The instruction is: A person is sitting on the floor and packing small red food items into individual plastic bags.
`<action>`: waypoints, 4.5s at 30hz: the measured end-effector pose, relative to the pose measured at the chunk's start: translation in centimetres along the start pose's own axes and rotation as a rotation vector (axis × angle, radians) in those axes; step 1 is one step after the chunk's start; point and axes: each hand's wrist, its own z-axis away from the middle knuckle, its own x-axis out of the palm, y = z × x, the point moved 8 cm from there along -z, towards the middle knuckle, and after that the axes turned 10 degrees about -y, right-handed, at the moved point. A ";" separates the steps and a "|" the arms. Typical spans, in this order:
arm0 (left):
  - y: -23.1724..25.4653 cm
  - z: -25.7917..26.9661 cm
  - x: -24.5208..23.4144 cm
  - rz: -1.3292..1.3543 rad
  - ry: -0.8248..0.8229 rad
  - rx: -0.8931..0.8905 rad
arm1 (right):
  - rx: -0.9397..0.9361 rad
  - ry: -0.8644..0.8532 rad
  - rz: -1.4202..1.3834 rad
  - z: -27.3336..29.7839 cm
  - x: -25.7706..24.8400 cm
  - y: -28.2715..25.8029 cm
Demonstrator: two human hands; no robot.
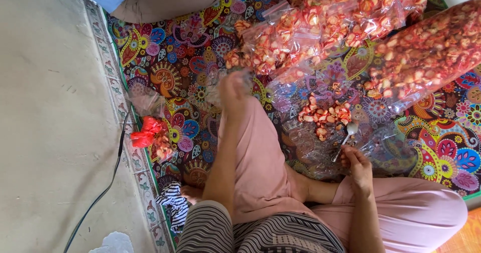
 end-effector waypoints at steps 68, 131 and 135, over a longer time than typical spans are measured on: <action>6.0 22.6 21.3 0.463 -0.669 -0.345 | -0.433 0.156 -0.081 1.9 2.7 -4.3; -5.2 19.7 21.8 1.317 -0.569 -1.150 | 0.257 0.286 1.079 -4.5 -1.6 3.8; -6.1 20.0 23.9 1.402 -0.523 -1.183 | 0.324 0.281 1.129 -5.1 -2.6 4.9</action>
